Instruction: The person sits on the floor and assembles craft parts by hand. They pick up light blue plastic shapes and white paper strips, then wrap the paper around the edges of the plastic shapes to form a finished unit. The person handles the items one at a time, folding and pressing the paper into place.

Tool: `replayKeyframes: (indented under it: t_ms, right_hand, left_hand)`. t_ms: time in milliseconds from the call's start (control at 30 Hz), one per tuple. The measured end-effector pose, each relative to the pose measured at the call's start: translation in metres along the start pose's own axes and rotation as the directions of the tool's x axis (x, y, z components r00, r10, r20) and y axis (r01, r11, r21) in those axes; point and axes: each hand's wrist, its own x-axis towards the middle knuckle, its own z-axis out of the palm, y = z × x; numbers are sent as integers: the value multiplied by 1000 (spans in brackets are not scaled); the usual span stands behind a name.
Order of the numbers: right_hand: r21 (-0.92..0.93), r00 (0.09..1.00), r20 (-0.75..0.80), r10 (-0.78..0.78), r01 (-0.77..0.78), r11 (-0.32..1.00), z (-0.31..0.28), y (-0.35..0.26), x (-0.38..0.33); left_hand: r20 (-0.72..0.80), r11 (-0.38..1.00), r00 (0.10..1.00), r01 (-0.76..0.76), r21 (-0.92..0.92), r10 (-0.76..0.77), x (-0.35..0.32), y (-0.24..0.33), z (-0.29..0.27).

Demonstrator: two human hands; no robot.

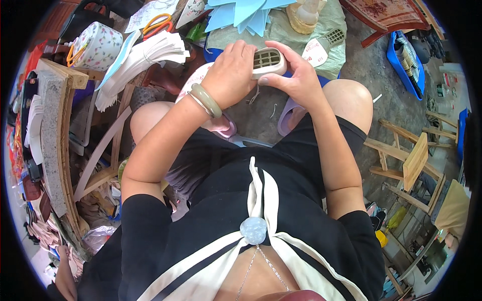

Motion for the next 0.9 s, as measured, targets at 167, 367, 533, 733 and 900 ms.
replayKeyframes:
  t_ms: [167,367,533,733,900]
  right_hand:
    - [-88,999,2,32,-32,996,4,-10,-1]
    - [278,991,106,77,-104,955,-13,-7,-7]
    - [539,963,267,-25,-128,833,-21,-10,-5]
    - [527,943,326,-72,-118,842,-18,-11,-7]
    - [480,931,355,-80,-108,870,-21,-10,-3]
  left_hand:
    - [-20,989,1000,3,145,0,-2,7,1]
    - [548,905,833,283,-317,-68,7,-10,-57]
    - [773,226,634,749,-623,33,-9,-53,-51]
    - [700,-266,560,828,-494,443,2,-4,-19]
    - [613,-461,630,773,-436,477,-3,-1,-5]
